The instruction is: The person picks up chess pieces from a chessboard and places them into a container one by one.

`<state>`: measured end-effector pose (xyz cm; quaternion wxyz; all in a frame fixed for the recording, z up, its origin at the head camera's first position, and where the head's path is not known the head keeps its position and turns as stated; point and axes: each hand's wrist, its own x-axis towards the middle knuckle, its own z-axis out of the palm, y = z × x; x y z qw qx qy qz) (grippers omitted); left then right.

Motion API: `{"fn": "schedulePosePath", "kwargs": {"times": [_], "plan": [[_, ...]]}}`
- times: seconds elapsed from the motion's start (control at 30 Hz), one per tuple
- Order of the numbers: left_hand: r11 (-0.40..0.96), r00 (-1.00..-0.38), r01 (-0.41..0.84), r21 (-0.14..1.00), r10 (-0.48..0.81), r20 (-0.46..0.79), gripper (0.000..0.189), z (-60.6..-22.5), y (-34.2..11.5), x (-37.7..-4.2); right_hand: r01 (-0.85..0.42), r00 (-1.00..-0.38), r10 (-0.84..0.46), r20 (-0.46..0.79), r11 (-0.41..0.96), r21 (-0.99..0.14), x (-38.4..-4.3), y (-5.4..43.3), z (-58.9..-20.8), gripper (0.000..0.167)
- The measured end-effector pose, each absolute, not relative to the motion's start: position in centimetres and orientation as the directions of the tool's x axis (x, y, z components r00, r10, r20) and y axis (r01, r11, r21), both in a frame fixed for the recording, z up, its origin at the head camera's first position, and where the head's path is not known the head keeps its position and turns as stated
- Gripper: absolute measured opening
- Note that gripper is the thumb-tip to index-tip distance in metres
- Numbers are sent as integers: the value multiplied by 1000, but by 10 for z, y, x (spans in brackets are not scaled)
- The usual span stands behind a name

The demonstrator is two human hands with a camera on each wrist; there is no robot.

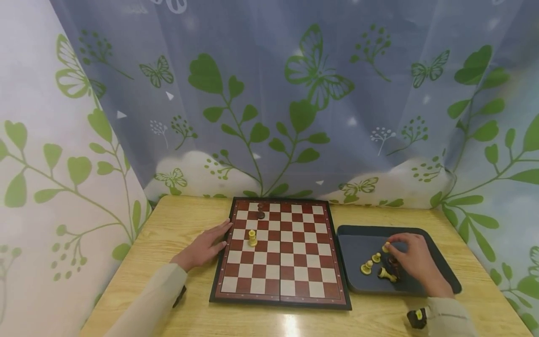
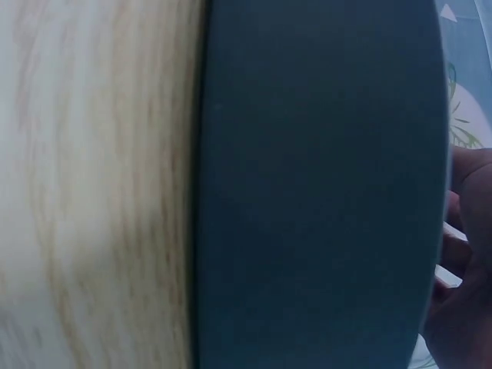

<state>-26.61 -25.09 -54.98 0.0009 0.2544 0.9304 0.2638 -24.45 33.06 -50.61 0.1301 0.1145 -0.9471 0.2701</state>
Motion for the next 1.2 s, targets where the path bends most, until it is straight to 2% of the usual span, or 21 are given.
{"fn": "schedulePosePath", "kwargs": {"times": [0.3,0.67,0.93,1.2], "plan": [[737,-872,468,487,474,120,58,-548,-251,-265,-342,-912,-172,373,821,-457,-245,332,-502,10],[721,-870,472,507,474,135,58,-545,-250,-263,-421,-880,-228,417,783,-458,-241,307,-478,13],[716,-865,480,506,483,137,58,-545,-250,-264,-385,-919,-292,263,802,-456,-237,286,-461,16],[728,-866,480,489,483,132,58,-546,-250,-264,-378,-923,-363,125,803,-460,-230,250,-456,23]]}}
